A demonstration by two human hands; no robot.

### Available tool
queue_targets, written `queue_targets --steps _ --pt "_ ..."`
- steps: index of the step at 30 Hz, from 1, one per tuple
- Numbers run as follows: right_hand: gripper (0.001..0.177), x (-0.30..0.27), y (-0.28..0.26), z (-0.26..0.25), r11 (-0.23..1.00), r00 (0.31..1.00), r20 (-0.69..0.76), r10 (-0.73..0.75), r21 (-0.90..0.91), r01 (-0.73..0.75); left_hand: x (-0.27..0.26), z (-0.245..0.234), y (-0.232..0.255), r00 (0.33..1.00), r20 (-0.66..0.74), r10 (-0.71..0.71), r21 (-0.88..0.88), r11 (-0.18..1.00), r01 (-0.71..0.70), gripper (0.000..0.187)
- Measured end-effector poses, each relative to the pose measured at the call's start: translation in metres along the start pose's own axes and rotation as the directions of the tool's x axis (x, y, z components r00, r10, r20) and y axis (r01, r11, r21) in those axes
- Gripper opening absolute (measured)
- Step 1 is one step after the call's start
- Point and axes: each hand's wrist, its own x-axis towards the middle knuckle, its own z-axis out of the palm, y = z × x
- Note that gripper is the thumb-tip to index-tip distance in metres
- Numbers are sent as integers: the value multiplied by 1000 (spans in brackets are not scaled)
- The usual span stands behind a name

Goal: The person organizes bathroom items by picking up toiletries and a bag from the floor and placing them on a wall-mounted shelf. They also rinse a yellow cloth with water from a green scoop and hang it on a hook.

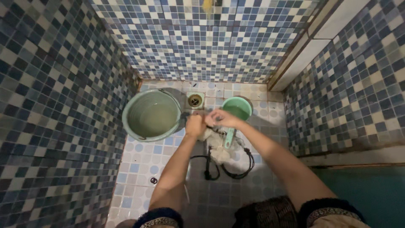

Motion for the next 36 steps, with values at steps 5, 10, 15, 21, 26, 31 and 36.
queue_targets --steps 5,10,15,21,26,31,36 --pt "63 -17 -134 -27 906 912 -45 408 148 -397 -3 -51 43 896 -420 -142 -437 897 -63 26" --pt "63 -10 -125 -63 967 942 -253 220 185 -176 14 -68 79 941 -326 -90 -741 642 -196 38" --pt "46 -12 -26 -93 733 854 -490 176 -513 -446 19 2 54 923 -381 55 -412 883 -224 41" --pt "44 -21 61 -41 521 871 -151 467 -750 -409 -5 124 1 883 442 158 -116 986 -118 50" --pt "61 3 124 -34 307 595 -105 797 -778 -548 -61 102 32 977 182 108 -75 993 -96 83" --pt "63 4 135 -27 349 700 -120 704 -800 -488 -71 86 40 990 111 90 -107 991 -78 46" --pt "59 -5 72 -47 556 737 -126 664 -576 -599 -43 68 15 983 156 102 -250 966 -60 27"
